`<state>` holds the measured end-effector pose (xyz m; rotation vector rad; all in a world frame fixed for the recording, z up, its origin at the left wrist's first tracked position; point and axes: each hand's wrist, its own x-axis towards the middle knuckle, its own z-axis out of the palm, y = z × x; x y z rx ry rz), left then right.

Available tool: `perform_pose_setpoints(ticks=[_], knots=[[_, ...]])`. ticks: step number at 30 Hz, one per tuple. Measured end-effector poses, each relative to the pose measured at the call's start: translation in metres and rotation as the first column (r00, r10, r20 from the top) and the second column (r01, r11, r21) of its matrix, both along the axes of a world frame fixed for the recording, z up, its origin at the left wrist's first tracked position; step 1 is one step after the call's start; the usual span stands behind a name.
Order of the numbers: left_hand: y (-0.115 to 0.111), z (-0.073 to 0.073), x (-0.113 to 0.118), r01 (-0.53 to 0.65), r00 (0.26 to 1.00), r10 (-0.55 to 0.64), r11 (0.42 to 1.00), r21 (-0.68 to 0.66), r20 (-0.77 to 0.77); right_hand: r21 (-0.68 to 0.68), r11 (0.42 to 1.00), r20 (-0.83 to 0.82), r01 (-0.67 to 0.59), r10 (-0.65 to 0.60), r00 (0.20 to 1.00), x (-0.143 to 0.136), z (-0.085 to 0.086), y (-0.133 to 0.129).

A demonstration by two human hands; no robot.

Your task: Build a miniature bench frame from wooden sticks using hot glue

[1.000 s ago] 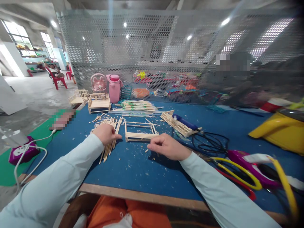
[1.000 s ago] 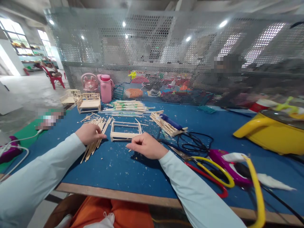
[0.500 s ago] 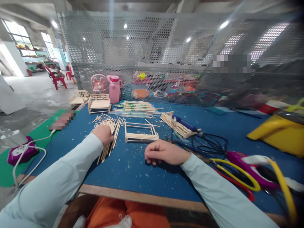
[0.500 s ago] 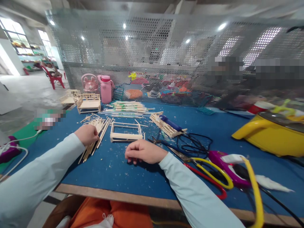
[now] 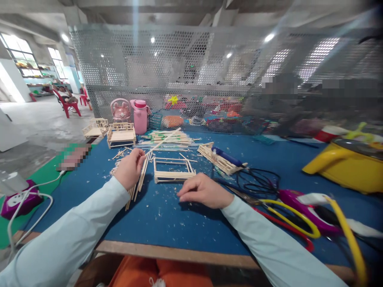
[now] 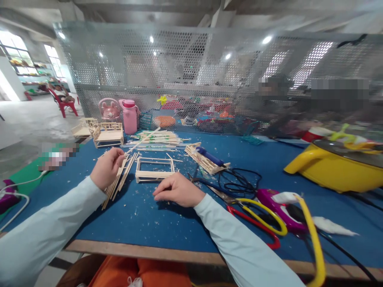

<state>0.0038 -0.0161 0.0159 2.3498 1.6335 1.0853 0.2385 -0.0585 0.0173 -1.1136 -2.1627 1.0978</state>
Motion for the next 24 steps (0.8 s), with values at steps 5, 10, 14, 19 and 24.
perform_pose_setpoints(ticks=[5,10,14,19,24], knots=[[-0.005,-0.011,0.010,0.225,0.974,-0.224,0.974,-0.030,0.027,0.212,0.976,0.023,-0.044,0.040,0.999,-0.004,0.003,-0.003],[-0.008,-0.015,0.012,0.252,0.967,-0.250,0.967,-0.042,0.053,0.172,0.978,0.072,-0.120,0.109,0.991,-0.003,-0.001,-0.004],[-0.013,-0.012,0.014,0.286,0.958,-0.284,0.957,-0.042,0.048,0.155,0.983,0.080,-0.103,0.092,0.993,-0.003,-0.001,-0.004],[-0.020,-0.011,0.017,0.273,0.960,-0.271,0.962,-0.016,0.063,0.346,0.938,0.083,0.023,-0.055,0.995,-0.001,0.002,-0.009],[-0.024,-0.014,0.020,0.276,0.957,-0.273,0.961,-0.015,0.095,0.846,0.409,-0.160,0.343,-0.419,0.894,0.002,0.010,-0.020]])
